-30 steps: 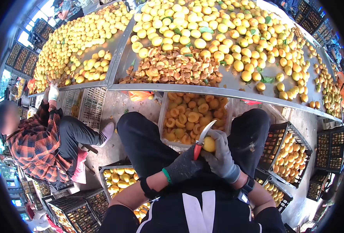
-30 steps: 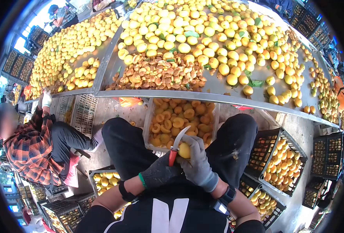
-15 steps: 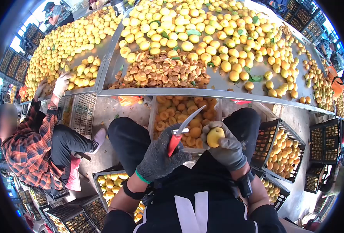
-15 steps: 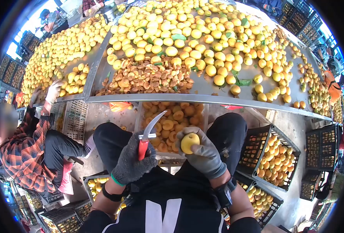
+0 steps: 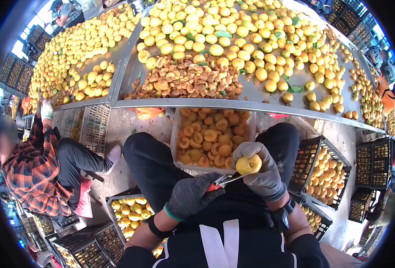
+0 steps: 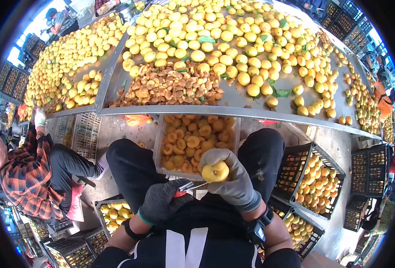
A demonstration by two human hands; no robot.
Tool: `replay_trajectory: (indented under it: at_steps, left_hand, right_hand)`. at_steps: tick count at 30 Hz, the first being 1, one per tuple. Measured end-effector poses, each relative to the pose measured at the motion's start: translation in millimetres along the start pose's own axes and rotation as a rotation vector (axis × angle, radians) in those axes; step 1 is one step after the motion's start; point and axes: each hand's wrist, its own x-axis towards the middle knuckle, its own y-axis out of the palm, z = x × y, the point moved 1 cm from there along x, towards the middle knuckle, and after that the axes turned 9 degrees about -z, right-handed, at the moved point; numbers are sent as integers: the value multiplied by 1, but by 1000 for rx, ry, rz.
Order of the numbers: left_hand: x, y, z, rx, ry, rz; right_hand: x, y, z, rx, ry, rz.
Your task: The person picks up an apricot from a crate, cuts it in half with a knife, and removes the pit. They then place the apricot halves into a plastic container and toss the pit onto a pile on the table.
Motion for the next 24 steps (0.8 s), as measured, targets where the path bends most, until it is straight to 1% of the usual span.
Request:
replay_trajectory:
  at_steps: [1,3,9,11,15,18,20,22,24]
  left_hand:
    - [-1,1,0,34,-5,-12]
    - [-1,1,0,69,-10,-28]
    - [-7,3,6,114,2,-33]
    - [-8,3,5,196,43,5]
    - [-8,6,10,163,13,-18]
    - [-4,6,13,151,31,-27]
    - [-1,6,12,186,-11,-4]
    - [-2,10,18,164,0,-28]
    - [-2,14,23,143,15,-51]
  right_hand:
    - [0,1,-1,0,2,1]
    - [1,5,-1,28,10,69]
    - [0,12,-2,61,8,52]
    - [0,14,-3,41,-6,44]
    - [0,17,-4,-18,-58,40]
    - [-1,20,-5,13,-25,-7]
    - [-1,19,-9,17,-28,8]
    - [-2,20,-10,22,-30,24]
    - [-3,19,-11,-6,34,-41]
